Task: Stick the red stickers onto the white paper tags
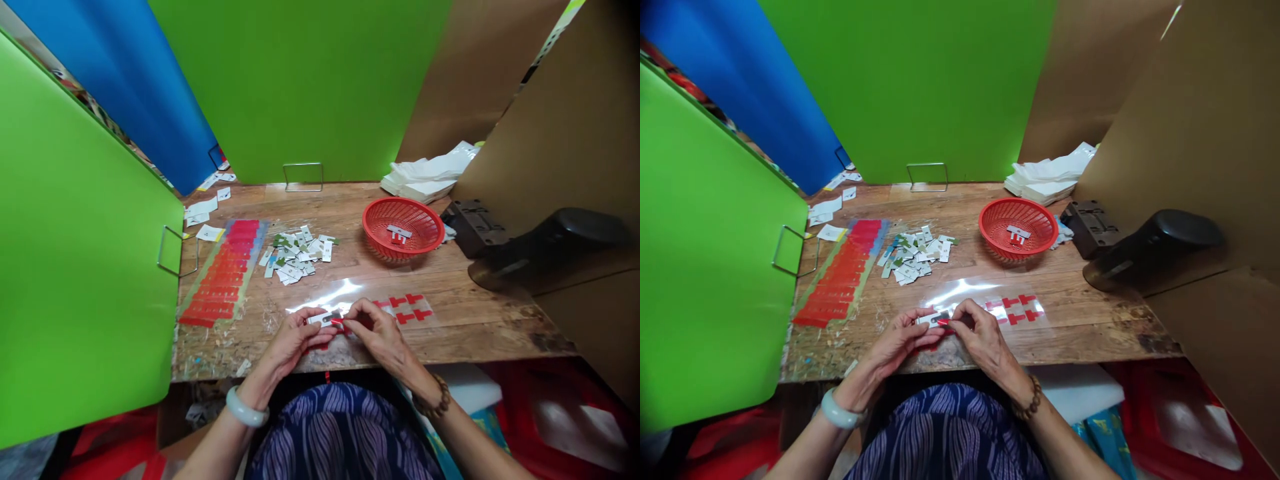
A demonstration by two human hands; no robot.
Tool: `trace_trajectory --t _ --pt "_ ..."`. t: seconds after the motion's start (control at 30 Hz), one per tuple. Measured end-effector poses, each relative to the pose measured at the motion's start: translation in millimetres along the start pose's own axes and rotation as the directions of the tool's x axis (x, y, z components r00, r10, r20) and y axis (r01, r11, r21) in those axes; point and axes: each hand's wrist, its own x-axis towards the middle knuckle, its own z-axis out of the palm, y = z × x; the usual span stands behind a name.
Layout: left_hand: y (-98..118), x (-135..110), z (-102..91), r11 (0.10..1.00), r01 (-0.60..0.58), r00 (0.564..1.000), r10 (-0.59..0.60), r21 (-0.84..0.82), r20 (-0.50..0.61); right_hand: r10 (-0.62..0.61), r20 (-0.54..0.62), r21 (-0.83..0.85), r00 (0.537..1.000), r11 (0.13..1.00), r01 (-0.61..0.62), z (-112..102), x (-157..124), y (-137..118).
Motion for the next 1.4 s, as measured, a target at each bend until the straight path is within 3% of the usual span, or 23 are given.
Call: trace_trajectory --t 0.13,0.9,1.4 --pt "1.6 -5.2 1.4 1.000 0.001 0.999 -0.002 0.015 0.047 -0.003 0.034 -0.027 0.999 1.000 0.004 2.8 2.1 0.0" --pt "0.8 -5.0 7.8 0.997 -0.026 0.998 0.022 0.070 0.051 -0.059 0.021 -0.109 0.998 0.992 0.061 2.8 -0.8 -9.9" --pt "-0.9 -5.1 9.1 0.996 -0.021 1.000 0.021 0.087 0.000 -0.038 0.010 -0.094 0.999 0.995 0.039 4.6 -1.3 -9.5"
